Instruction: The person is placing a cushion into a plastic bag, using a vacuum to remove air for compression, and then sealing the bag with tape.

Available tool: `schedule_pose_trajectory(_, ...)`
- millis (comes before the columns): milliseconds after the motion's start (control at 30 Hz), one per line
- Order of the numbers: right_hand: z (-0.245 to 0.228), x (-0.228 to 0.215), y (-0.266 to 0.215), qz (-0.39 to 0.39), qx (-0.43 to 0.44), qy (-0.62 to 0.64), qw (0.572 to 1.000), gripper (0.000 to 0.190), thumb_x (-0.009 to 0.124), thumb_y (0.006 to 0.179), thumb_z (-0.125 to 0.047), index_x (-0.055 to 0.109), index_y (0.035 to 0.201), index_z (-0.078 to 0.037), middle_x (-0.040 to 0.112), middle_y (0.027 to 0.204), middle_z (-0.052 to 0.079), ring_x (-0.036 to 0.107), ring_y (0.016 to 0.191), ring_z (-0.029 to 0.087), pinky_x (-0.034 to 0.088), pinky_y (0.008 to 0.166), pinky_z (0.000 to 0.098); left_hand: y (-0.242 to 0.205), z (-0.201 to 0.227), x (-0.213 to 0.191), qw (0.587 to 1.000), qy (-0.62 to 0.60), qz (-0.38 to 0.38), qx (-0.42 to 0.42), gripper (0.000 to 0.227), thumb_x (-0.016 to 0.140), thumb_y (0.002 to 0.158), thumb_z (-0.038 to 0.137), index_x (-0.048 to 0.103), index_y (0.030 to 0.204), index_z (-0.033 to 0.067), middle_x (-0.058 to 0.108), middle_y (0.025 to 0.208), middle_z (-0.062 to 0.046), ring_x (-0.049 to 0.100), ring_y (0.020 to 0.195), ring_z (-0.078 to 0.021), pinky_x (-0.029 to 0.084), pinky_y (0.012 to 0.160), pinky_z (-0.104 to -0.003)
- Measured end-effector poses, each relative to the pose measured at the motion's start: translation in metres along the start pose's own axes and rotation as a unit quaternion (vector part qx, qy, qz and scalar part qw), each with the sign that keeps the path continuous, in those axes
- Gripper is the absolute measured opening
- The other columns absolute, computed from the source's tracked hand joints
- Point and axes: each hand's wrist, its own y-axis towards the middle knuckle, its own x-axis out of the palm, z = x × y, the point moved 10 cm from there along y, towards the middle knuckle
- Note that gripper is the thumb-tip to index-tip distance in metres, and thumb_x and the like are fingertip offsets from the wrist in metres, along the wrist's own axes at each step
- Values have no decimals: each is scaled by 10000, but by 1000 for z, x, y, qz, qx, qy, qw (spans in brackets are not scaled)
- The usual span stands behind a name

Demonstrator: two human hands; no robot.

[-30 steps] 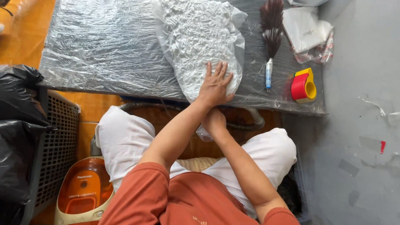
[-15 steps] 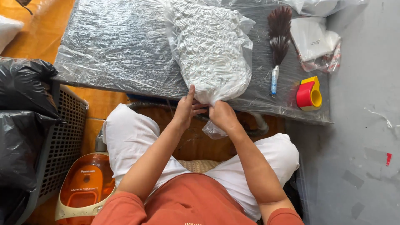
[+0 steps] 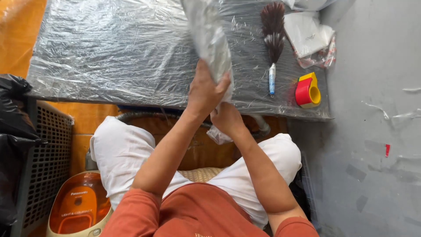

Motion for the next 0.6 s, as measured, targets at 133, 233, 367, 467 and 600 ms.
schedule_pose_trajectory(133, 31, 8, 16, -1, 30, 31, 999, 367, 488, 969, -221, 605, 656, -70, 551, 546, 87, 512, 490, 169, 405, 448, 288, 0, 79, 4, 936, 274, -38, 216, 1209, 728, 884, 746, 51, 1636, 84, 245, 1591, -399, 260, 1446, -587, 233, 1151, -651)
schedule_pose_trajectory(233, 41, 34, 22, -14, 61, 65, 996, 359, 516, 966, -278, 659, 729, -49, 612, 624, 116, 585, 595, 225, 455, 528, 329, 4, 51, 41, 885, 332, -91, 314, 1212, 802, 826, 610, 102, 1691, 127, -193, 1658, -193, -302, 1458, -372, -129, 1184, -696)
schedule_pose_trajectory(367, 58, 84, 20, -39, 117, 112, 986, 409, 557, 961, -363, 740, 838, -18, 703, 740, 160, 694, 753, 307, 528, 648, 389, 10, -19, 80, 908, 293, -178, 242, 921, 720, 709, 533, 474, 1541, 224, 234, 1684, -146, 94, 1565, -393, 73, 1229, -628)
schedule_pose_trajectory(467, 38, 76, -6, -30, 131, 122, 983, 393, 578, 921, -353, 733, 832, -2, 704, 765, 206, 722, 817, 371, 542, 666, 458, 8, -30, 90, 890, 324, -190, 258, 865, 693, 677, 574, 557, 1480, 283, 282, 1681, -88, 139, 1574, -337, 78, 1242, -597)
schedule_pose_trajectory(600, 34, 77, -20, 26, 59, 75, 995, 371, 449, 972, -285, 645, 857, 8, 653, 673, 229, 701, 660, 327, 535, 498, 407, 1, -32, 90, 895, 315, -183, 257, 851, 691, 689, 555, 571, 1479, 264, 271, 1685, -90, 125, 1575, -327, 51, 1249, -589)
